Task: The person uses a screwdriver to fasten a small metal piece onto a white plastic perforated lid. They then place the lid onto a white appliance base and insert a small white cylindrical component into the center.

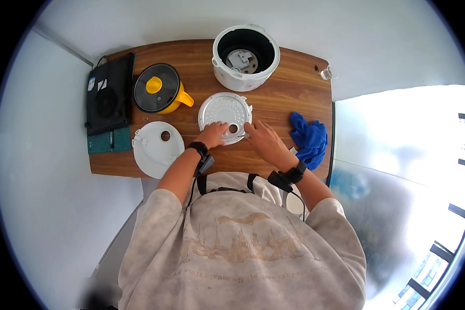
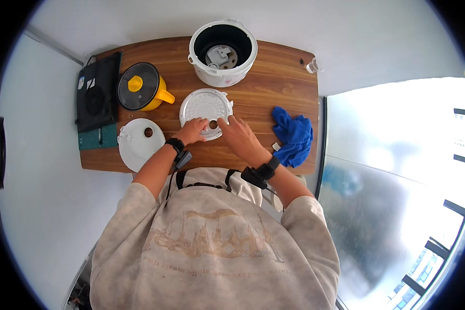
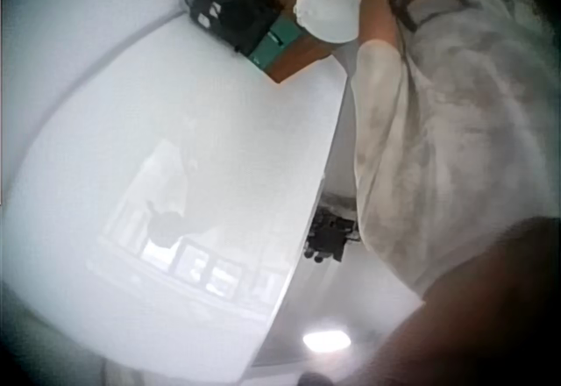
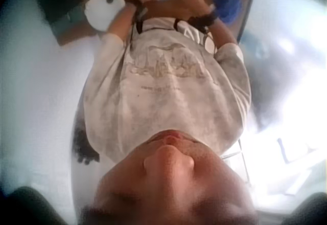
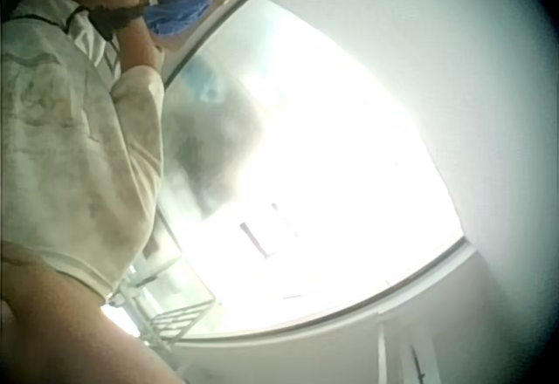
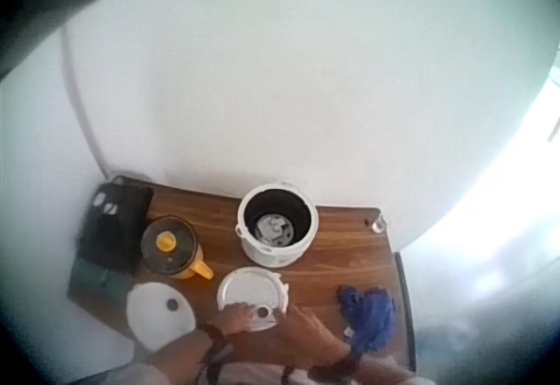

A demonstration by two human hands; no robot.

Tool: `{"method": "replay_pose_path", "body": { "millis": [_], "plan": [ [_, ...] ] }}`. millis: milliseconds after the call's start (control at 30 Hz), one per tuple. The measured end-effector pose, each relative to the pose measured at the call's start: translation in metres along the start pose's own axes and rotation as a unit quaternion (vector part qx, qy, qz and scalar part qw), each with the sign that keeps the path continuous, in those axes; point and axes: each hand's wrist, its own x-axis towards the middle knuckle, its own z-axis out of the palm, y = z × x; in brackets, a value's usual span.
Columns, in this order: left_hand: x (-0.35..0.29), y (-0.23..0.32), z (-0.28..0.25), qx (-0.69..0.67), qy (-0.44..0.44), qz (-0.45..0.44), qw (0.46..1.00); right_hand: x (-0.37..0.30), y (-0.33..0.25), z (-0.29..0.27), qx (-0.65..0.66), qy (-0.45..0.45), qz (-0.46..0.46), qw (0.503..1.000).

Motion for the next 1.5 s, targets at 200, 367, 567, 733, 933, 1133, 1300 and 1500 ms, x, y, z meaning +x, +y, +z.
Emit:
{"method": "replay_pose_path", "body": {
  "millis": [200, 367, 567, 733, 933, 1133, 1300, 1500],
  "plan": [
    [-0.001, 0.000, 0.001, -0.005, 0.004, -0.002, 1.000, 0.007, -0.014, -0.005, -0.078, -0.050, 0.064, 0.994],
    [-0.001, 0.000, 0.000, -0.005, -0.001, -0.006, 1.000, 0.010, -0.011, -0.002, -0.124, -0.099, 0.055, 0.986],
    [-0.001, 0.002, 0.000, -0.002, 0.000, -0.006, 1.000, 0.008, -0.015, -0.004, -0.024, -0.061, 0.031, 0.997],
    [-0.001, 0.000, 0.001, -0.008, 0.006, 0.001, 1.000, 0.008, -0.020, -0.002, 0.049, -0.026, -0.003, 0.998],
    [0.000, -0.001, 0.001, -0.015, 0.009, 0.005, 1.000, 0.013, -0.026, -0.011, -0.059, -0.162, 0.180, 0.969],
    [0.001, -0.006, 0.004, -0.028, 0.009, 0.013, 0.999, 0.011, -0.020, -0.008, -0.035, -0.110, 0.115, 0.987],
    [0.001, -0.004, 0.003, -0.024, 0.010, 0.008, 1.000, 0.006, -0.014, -0.003, 0.085, -0.051, 0.047, 0.994],
    [0.000, -0.003, 0.003, -0.023, 0.010, 0.004, 1.000, 0.009, -0.021, -0.011, 0.032, -0.078, 0.091, 0.992]
  ]
}}
